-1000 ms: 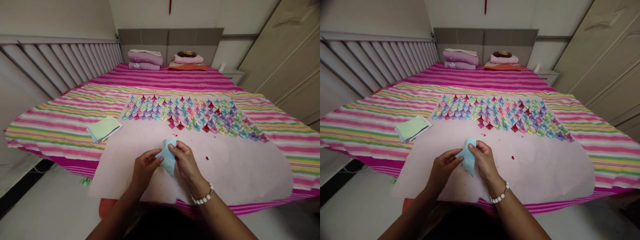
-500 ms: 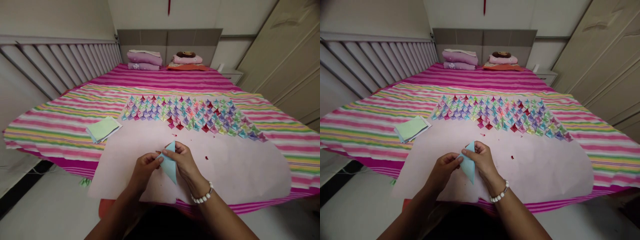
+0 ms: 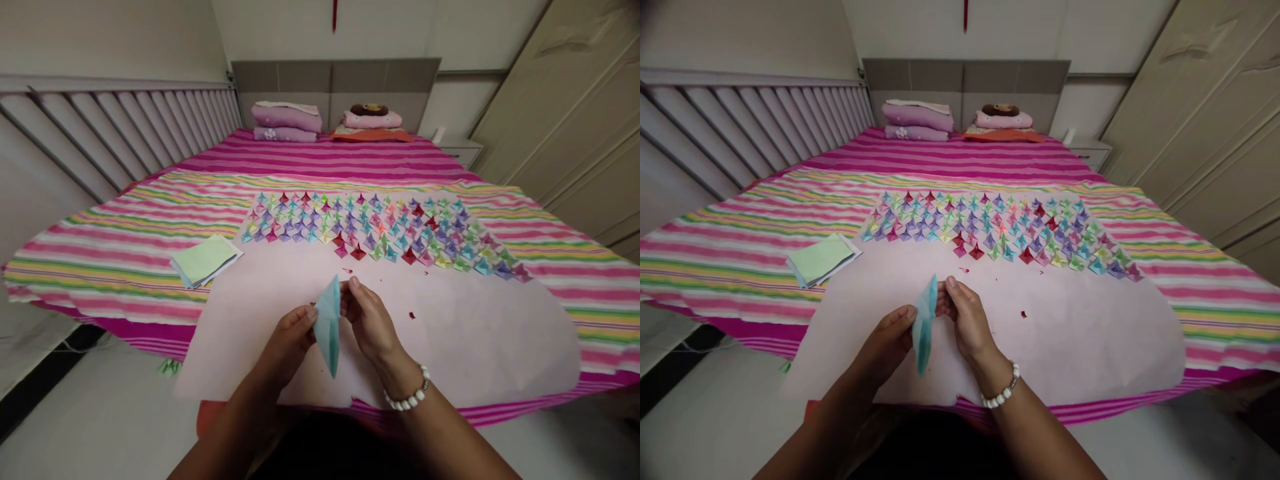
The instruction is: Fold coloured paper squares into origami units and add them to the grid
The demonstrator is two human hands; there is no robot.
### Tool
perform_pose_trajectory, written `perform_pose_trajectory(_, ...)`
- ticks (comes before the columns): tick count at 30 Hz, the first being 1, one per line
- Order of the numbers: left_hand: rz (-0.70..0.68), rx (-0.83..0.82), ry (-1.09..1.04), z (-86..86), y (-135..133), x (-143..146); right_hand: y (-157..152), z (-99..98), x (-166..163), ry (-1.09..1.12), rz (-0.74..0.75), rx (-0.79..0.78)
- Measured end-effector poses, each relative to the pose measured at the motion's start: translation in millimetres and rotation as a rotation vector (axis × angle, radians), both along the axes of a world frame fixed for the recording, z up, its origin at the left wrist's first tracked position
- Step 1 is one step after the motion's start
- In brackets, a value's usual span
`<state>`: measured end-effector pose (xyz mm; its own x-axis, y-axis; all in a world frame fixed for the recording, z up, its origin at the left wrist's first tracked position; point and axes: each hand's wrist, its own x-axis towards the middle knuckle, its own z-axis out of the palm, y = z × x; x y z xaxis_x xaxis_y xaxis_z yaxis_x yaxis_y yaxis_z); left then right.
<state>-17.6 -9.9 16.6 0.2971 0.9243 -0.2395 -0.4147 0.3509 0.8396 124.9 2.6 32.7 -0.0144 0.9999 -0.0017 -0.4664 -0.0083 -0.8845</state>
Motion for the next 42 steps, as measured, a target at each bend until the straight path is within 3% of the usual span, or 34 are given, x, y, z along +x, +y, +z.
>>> perform_pose_trajectory(5, -0.051, -0.057, -0.117, 5.1, -0.6, -0.2, -4.9, 4.6, 1.0, -0.022, 0.121, -0.021)
perform_pose_trajectory(23, -0.040, -0.051, -0.027, 1.6, -1.9, 0.3, -7.1, 4.8, 0.2, -0.047, 0.132, -0.046)
perform_pose_trajectory(30, 0.080, -0.057, -0.009, -7.3, -0.3, 2.5, -5.9, -4.1, -4.0, -0.124, 0.104, 0.015)
perform_pose_trajectory(36, 0.157, 0.039, 0.174, -11.7, -1.5, 3.3, -5.9, -15.0, -9.8, -0.403, 0.017, 0.054)
perform_pose_trajectory(42, 0.096, 0.191, 0.400, 0.5, -4.2, 2.6, -9.2, -16.3, -11.6, -0.756, -0.117, 0.257)
